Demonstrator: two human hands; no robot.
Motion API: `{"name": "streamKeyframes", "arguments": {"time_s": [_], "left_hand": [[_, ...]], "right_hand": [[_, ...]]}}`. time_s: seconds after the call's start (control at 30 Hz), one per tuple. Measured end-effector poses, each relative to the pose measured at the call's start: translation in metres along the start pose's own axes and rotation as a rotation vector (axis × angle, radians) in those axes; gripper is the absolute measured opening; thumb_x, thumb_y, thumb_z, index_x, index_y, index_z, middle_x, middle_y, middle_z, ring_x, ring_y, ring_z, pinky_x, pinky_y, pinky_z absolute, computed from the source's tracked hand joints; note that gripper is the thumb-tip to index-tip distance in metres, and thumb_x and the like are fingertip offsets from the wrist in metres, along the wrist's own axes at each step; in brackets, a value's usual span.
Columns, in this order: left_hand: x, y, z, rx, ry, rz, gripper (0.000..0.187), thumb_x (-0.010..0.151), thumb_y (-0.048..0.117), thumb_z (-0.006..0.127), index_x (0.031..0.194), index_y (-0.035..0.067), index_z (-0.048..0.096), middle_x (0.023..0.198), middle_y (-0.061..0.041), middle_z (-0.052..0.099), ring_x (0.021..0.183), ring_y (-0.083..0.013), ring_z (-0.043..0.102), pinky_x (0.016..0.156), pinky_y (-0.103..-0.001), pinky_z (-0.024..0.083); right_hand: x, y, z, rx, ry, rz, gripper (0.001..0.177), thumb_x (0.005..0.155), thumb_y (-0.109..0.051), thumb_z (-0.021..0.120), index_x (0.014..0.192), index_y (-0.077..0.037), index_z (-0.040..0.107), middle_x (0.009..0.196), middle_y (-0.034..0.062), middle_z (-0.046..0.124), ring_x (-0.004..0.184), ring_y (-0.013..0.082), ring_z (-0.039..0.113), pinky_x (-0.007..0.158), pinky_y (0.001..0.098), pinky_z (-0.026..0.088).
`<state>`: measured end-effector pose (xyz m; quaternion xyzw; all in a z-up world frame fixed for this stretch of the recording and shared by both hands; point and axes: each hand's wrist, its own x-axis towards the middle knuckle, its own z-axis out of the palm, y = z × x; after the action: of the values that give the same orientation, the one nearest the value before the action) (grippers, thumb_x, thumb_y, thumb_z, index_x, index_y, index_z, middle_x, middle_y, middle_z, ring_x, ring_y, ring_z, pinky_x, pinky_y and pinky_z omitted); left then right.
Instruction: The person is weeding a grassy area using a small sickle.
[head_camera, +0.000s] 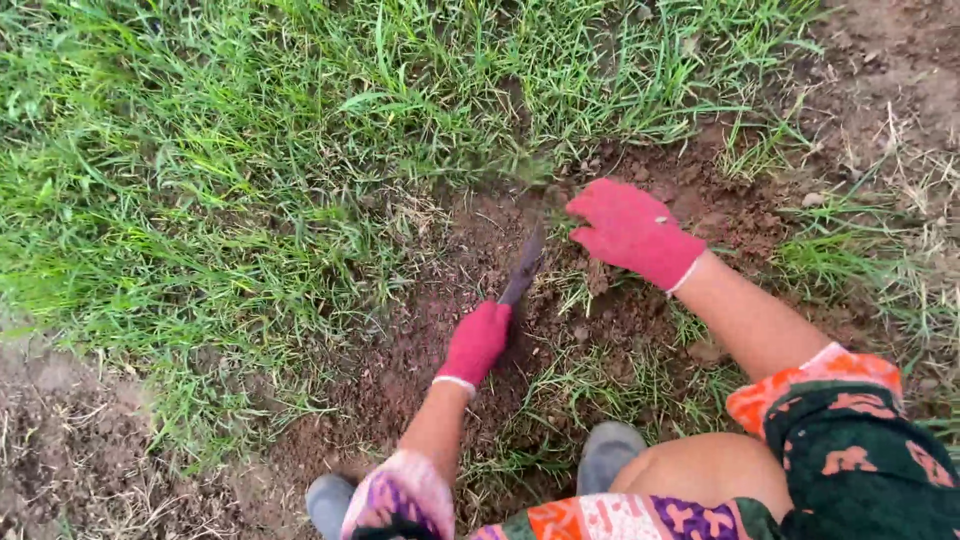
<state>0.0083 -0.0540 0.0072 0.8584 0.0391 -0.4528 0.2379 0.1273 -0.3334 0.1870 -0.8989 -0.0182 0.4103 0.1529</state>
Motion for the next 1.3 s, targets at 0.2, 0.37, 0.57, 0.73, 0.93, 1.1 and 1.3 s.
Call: {"name": "streamKeyframes", "arguments": {"time_s": [0.2,0.37,0.57,0.73,0.93,1.1,1.3], "left_hand": [[0.011,-0.011,-0.110,-0.858,0.359,-0.335,0.060,0.096,0.063,0.048,0.098,0.003,0.058,0.058,-0.003,0.050,0.034,-0.0176,0.042,0.031,-0.032,0.035],[0.077,-0.026,0.029,-0.060,0.071,-0.020,0.054,0.100,0.064,0.044,0.100,0.013,0.059,0.102,-0.026,0.071,0.108,-0.0436,0.070,0.097,-0.057,0.054],[-0.035,0.060,-0.139,-0.746,0.332,-0.245,0.049,0.110,0.036,0.039,0.073,0.007,0.054,0.050,0.001,0.042,0.035,-0.0136,0.039,0.031,-0.029,0.035],[-0.015,0.077,-0.073,-0.514,0.261,-0.029,0.045,0.103,0.055,0.044,0.103,0.011,0.056,0.084,-0.014,0.055,0.079,-0.0308,0.058,0.076,-0.046,0.052],[-0.023,0.058,-0.110,-0.291,0.277,0.083,0.041,0.107,0.042,0.044,0.083,0.012,0.059,0.066,-0.007,0.055,0.058,-0.0226,0.057,0.053,-0.041,0.047],[0.051,0.010,-0.038,-0.419,0.517,0.035,0.018,0.097,0.007,0.062,0.081,0.008,0.069,0.062,-0.001,0.063,0.055,-0.0137,0.061,0.050,-0.027,0.059],[-0.028,0.006,-0.020,-0.060,-0.043,-0.119,0.046,0.096,0.071,0.047,0.124,0.041,0.066,0.112,-0.005,0.074,0.114,-0.0300,0.069,0.099,-0.051,0.054]], "right_hand": [[0.001,0.026,0.018,0.194,0.053,0.058,0.031,0.106,-0.024,0.055,0.122,0.000,0.065,0.110,0.0208,0.063,0.099,0.0335,0.073,0.083,0.0404,0.065],[0.018,0.010,-0.004,0.147,-0.020,-0.036,0.024,0.108,-0.023,0.052,0.089,-0.010,0.060,0.073,0.0051,0.054,0.060,0.0135,0.057,0.072,0.0289,0.059],[0.040,0.086,0.086,0.273,0.443,-0.200,0.034,0.091,-0.023,0.066,0.114,0.002,0.072,0.108,0.0314,0.070,0.106,0.0493,0.067,0.095,0.0577,0.054],[0.034,0.057,0.054,0.431,0.227,-0.038,0.029,0.099,-0.018,0.057,0.121,-0.006,0.073,0.122,0.0203,0.070,0.077,0.0204,0.060,0.075,0.0362,0.054],[0.023,0.066,0.058,0.331,0.335,-0.064,0.023,0.098,-0.020,0.062,0.110,-0.005,0.076,0.108,0.0190,0.074,0.109,0.0345,0.071,0.102,0.0462,0.055],[0.064,0.067,0.073,0.195,0.664,-0.259,0.021,0.093,-0.022,0.066,0.101,-0.006,0.077,0.107,0.0125,0.077,0.110,0.0283,0.072,0.093,0.0395,0.058],[0.106,-0.005,0.038,-0.145,0.560,-0.354,0.018,0.086,-0.004,0.061,0.071,-0.012,0.058,0.073,0.0056,0.068,0.079,0.0245,0.073,0.076,0.0377,0.061]]}}
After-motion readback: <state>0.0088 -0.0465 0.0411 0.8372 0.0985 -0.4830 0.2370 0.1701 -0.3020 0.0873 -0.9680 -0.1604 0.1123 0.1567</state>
